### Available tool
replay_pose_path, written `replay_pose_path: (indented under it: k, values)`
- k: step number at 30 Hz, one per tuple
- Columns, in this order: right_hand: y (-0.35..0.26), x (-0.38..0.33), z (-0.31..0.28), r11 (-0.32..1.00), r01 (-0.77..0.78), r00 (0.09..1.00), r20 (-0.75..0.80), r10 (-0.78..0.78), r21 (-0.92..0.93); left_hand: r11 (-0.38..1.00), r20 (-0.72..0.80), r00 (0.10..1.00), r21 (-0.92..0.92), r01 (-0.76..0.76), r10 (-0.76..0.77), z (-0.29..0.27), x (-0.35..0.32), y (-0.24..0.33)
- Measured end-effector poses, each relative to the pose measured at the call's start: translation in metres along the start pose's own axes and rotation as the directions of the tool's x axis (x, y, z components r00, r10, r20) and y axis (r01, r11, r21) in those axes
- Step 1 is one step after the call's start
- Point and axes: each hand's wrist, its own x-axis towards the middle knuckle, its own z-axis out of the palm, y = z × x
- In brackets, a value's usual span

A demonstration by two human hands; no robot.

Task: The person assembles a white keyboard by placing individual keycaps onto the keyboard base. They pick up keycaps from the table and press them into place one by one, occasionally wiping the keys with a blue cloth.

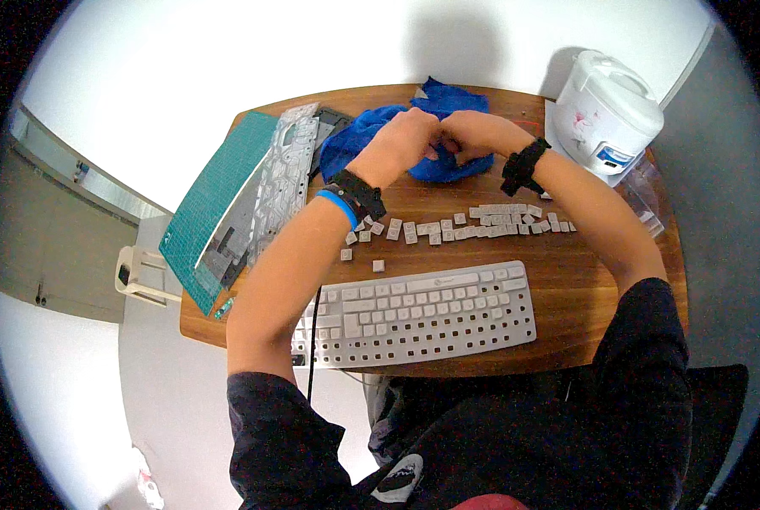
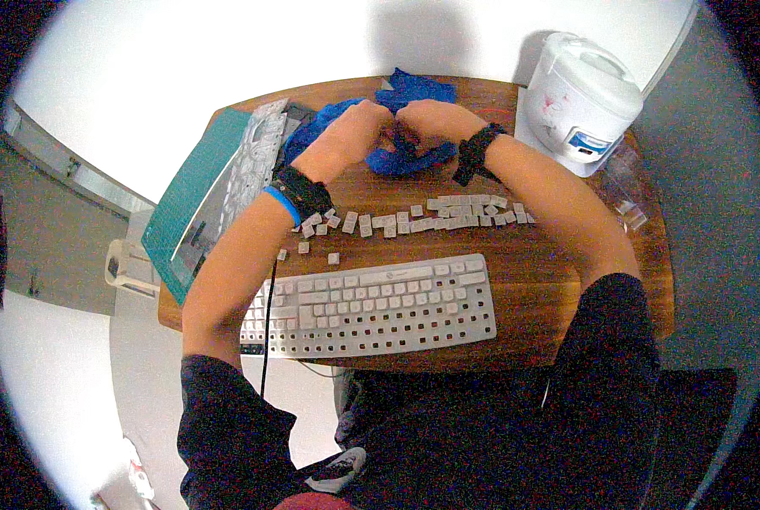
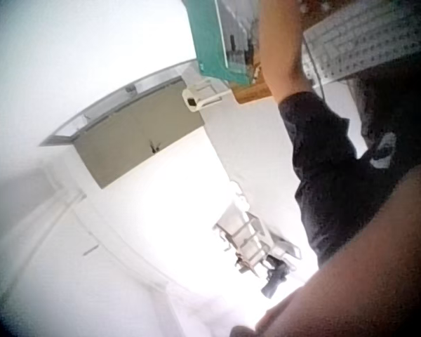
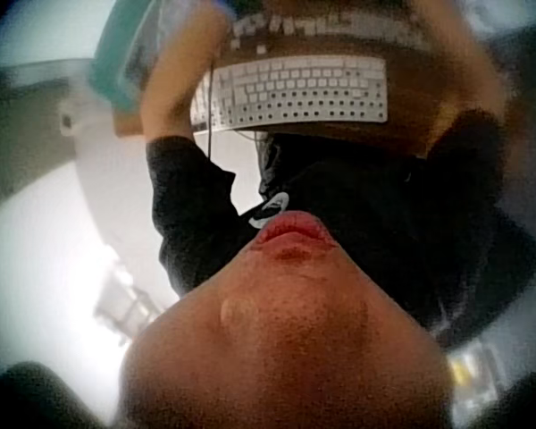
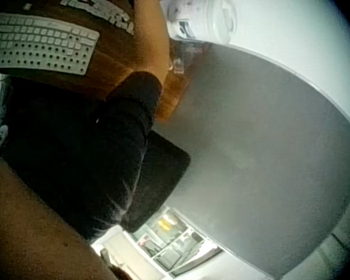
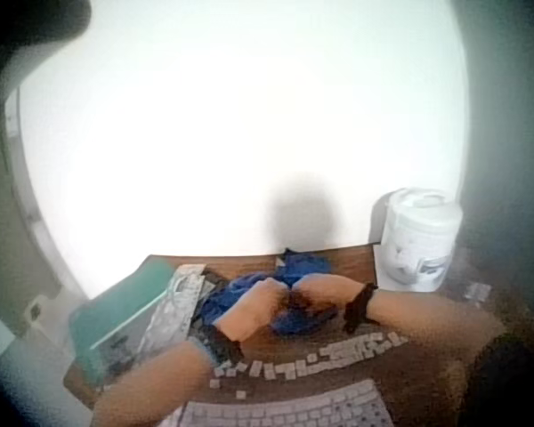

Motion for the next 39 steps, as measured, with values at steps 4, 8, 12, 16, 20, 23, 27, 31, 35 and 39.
replay_pose_path:
  k: [4, 8, 12, 16, 20, 23, 27, 31, 35, 39]
  values:
    - [-0.002, 0.003, 0.002, 1.000, 0.019, 1.000, -0.014, -0.019, -0.019, 0.999, 0.036, 0.999, 0.038, 0.014, -0.015, 0.005, -0.009, 0.001]
    - [0.008, 0.005, 0.011, 0.999, 0.032, 0.999, -0.035, -0.033, -0.027, 0.998, 0.011, 0.998, 0.001, 0.057, -0.057, -0.003, -0.007, -0.004]
    - [0.010, 0.005, 0.013, 0.999, 0.027, 0.999, -0.046, -0.028, -0.033, 0.958, -0.140, 0.986, -0.283, 0.048, -0.091, 0.001, -0.003, -0.003]
    - [-0.002, 0.001, 0.008, 0.998, 0.062, 0.995, -0.081, -0.063, -0.019, 0.961, -0.146, 0.985, -0.271, 0.051, -0.093, 0.010, -0.011, -0.016]
    - [-0.005, 0.000, 0.003, 0.997, 0.027, 1.000, -0.011, -0.028, -0.068, 0.966, -0.135, 0.984, -0.248, 0.079, -0.115, 0.011, -0.014, -0.021]
    - [-0.005, 0.003, 0.003, 0.995, 0.010, 1.000, 0.018, -0.009, -0.096, 0.969, -0.145, 0.986, -0.241, 0.047, -0.084, 0.016, -0.014, -0.022]
    - [-0.008, 0.004, 0.002, 0.992, 0.011, 1.000, 0.012, -0.010, -0.123, 0.981, -0.109, 0.993, -0.193, 0.012, -0.034, 0.012, -0.015, -0.026]
    - [-0.014, 0.000, -0.002, 0.993, -0.027, 1.000, 0.006, 0.028, -0.119, 0.984, -0.141, 0.990, -0.181, 0.002, -0.028, 0.003, -0.011, -0.014]
    - [0.001, 0.002, 0.007, 0.989, 0.006, 1.000, -0.016, -0.009, -0.148, 0.987, -0.134, 0.990, -0.146, -0.073, 0.054, 0.008, -0.021, -0.009]
    - [0.022, 0.007, 0.023, 0.985, 0.147, 0.977, -0.140, -0.159, -0.095, 0.994, -0.210, 0.973, -0.029, -0.108, 0.100, -0.024, -0.059, 0.012]
